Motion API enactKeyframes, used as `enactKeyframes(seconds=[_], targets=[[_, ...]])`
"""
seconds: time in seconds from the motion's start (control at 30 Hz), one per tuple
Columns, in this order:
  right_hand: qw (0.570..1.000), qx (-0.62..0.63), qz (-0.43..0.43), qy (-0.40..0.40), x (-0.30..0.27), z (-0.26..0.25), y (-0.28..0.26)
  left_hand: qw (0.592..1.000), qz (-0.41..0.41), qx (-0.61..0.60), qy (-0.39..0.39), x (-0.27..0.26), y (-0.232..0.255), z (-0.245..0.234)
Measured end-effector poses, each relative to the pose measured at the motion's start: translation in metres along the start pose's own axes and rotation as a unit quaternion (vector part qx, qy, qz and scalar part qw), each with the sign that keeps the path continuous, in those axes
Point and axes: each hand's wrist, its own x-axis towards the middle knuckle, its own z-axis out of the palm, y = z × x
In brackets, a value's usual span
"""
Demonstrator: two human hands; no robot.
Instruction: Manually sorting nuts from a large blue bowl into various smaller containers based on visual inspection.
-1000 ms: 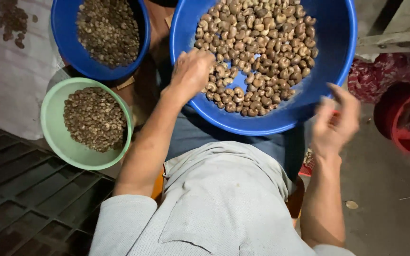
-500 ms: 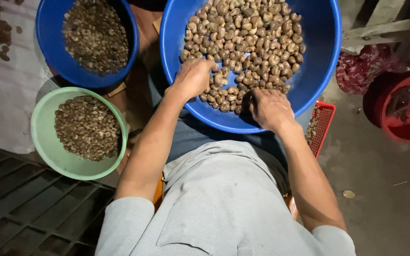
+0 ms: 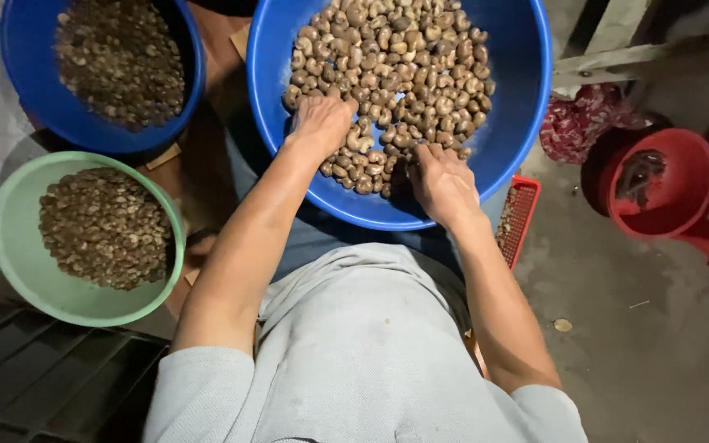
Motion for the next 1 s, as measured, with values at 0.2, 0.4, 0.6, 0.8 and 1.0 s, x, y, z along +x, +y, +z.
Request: enactKeyframes(seconds=[0.2, 0.4, 0.6, 0.8, 1.0], targets=[[1.000, -0.020, -0.001, 0.022, 0.004, 0.001, 0.003, 1.000, -0.004, -0.004, 0.005, -0.025, 0.010, -0.025], [0.999, -0.024, -0.012, 0.038, 0.016, 0.021, 0.006, 1.000, -0.026, 0.002, -0.006, -0.045, 0.002, -0.034], [0.998, -0.023, -0.025, 0.056, 0.034, 0.041, 0.002, 0.998, -0.053, 0.011, -0.015, -0.056, -0.015, -0.041], [0.996, -0.042, -0.029, 0.079, 0.049, 0.046, 0.008, 0.998, -0.066, 0.007, -0.012, -0.054, -0.015, -0.054], [0.993, -0.074, -0.016, 0.093, 0.056, 0.048, 0.024, 0.998, -0.061, -0.010, -0.015, -0.035, -0.008, -0.043]])
